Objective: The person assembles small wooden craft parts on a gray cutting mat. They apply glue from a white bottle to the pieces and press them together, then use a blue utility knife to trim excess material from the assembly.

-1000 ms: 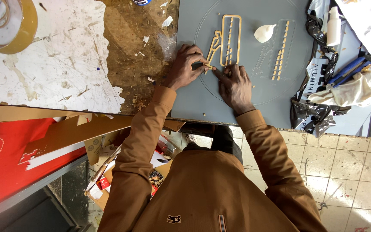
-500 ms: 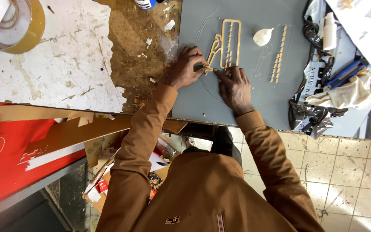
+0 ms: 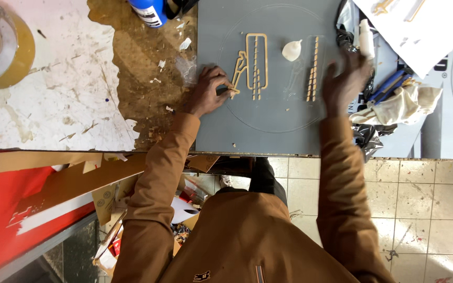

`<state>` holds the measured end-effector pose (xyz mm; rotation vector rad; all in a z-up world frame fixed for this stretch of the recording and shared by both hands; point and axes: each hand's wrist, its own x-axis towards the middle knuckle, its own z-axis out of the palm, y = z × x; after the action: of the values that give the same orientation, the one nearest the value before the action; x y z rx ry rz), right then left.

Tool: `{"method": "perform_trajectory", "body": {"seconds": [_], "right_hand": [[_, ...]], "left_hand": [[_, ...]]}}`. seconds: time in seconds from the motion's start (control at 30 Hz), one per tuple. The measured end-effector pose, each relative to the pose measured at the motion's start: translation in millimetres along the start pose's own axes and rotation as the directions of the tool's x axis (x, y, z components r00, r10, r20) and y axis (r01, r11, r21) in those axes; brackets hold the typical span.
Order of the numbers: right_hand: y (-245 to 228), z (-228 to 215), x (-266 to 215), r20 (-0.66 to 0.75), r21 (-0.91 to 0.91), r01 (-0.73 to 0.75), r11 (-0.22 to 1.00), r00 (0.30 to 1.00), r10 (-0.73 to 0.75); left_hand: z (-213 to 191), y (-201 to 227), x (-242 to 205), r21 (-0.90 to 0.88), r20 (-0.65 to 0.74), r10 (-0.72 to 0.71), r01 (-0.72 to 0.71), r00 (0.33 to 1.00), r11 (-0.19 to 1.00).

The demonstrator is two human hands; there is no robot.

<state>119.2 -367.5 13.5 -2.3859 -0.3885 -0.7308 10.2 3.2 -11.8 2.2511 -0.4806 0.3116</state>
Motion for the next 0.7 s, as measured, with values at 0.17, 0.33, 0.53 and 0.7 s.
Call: {"method": "perform_trajectory", "body": {"seconds": [0.17,0.33,0.53,0.7], "right_hand": [[89.8,5.2,38.2,0.049,-0.412,-0.129,0.902,0.985,0.163],[118.7,3.2,52.5,0.082,-0.175,-0.155,0.972,0.982,0.171],[45.8,-52.1,32.2,0.339,0.822,-0.52,0.233,0.775,0.533],[9.8,-53.8,-8.4,0.526,0.85,-0.438,-0.293,0.745,0.411]], "left_hand": [[0.0,7.3,-1.7,-0.022,-0.015,-0.036,0.036,0.999,0.999],[4.3,-1.0,-1.8,-0.002,-0.008,-0.054,0.054,0.999,0.999],[1.5,-0.8,0.0,0.006,0.044,-0.085,0.085,0.995,0.996],[3.9,-3.6,0.3,0.027,0.054,-0.087,0.085,0.995,0.996]]}}
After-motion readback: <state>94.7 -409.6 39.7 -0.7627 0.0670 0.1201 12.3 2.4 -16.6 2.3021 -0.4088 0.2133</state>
